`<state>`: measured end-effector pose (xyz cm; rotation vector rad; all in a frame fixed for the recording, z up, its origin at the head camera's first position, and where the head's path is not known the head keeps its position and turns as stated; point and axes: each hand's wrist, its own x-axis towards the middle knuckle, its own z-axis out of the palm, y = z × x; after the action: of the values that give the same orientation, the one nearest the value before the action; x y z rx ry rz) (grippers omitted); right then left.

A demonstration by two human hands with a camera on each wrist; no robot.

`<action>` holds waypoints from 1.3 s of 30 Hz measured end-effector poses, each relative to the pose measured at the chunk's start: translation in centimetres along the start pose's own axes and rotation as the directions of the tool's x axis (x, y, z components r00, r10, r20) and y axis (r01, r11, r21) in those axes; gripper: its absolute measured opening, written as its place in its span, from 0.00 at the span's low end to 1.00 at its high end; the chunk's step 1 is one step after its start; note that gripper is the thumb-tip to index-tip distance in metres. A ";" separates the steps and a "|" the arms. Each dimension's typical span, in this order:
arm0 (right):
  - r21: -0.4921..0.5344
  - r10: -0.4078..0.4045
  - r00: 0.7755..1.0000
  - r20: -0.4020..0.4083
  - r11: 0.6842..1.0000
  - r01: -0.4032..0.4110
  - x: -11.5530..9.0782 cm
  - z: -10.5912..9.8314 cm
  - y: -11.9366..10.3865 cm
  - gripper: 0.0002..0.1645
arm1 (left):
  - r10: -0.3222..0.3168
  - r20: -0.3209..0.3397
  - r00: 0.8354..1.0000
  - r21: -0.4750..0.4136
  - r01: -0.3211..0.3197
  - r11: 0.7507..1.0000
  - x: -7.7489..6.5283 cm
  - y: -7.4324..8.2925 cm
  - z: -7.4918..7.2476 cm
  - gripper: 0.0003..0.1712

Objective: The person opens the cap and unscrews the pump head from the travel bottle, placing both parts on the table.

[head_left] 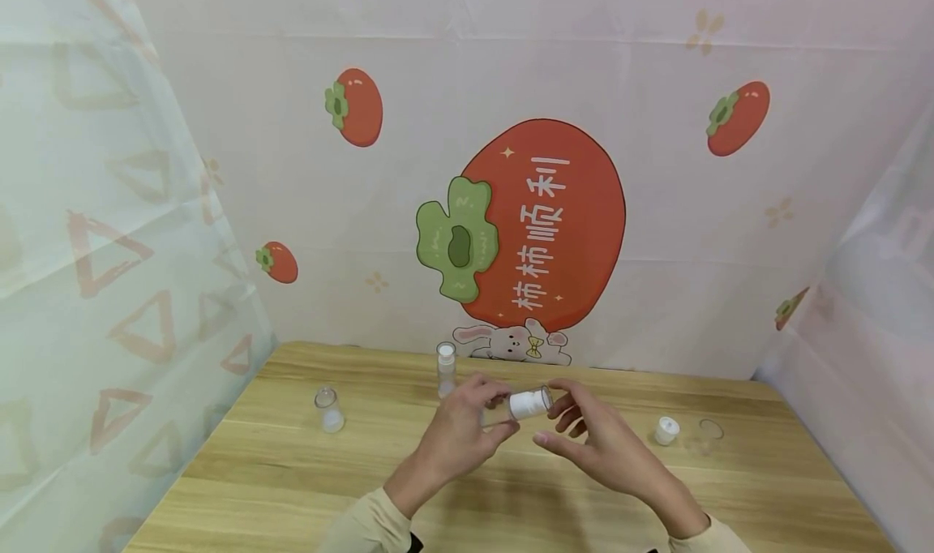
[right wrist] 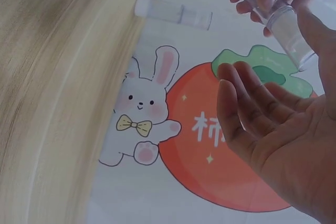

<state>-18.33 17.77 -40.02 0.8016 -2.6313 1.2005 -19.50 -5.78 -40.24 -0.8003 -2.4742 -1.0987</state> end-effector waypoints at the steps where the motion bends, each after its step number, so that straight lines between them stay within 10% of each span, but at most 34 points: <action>1: 0.014 -0.003 1.000 0.003 1.000 0.003 0.0 0.0 0.0 0.36 | 0.003 0.005 1.000 0.005 -0.003 1.000 0.0 0.0 0.0 0.20; 21: 0.067 0.006 0.998 0.056 0.998 -0.010 0.5 0.4 -0.7 0.14 | 0.066 0.097 0.993 0.143 -0.080 0.986 -0.3 0.4 0.9 0.20; 39: 0.119 0.044 0.997 0.060 0.992 -0.051 0.3 0.1 -0.9 0.12 | 0.109 0.200 0.974 0.118 -0.135 0.984 0.1 0.3 0.6 0.16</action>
<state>-18.09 17.08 -39.45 0.8083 -2.6585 1.3808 -19.48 -5.12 -40.43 -1.0476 -2.5814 -0.8420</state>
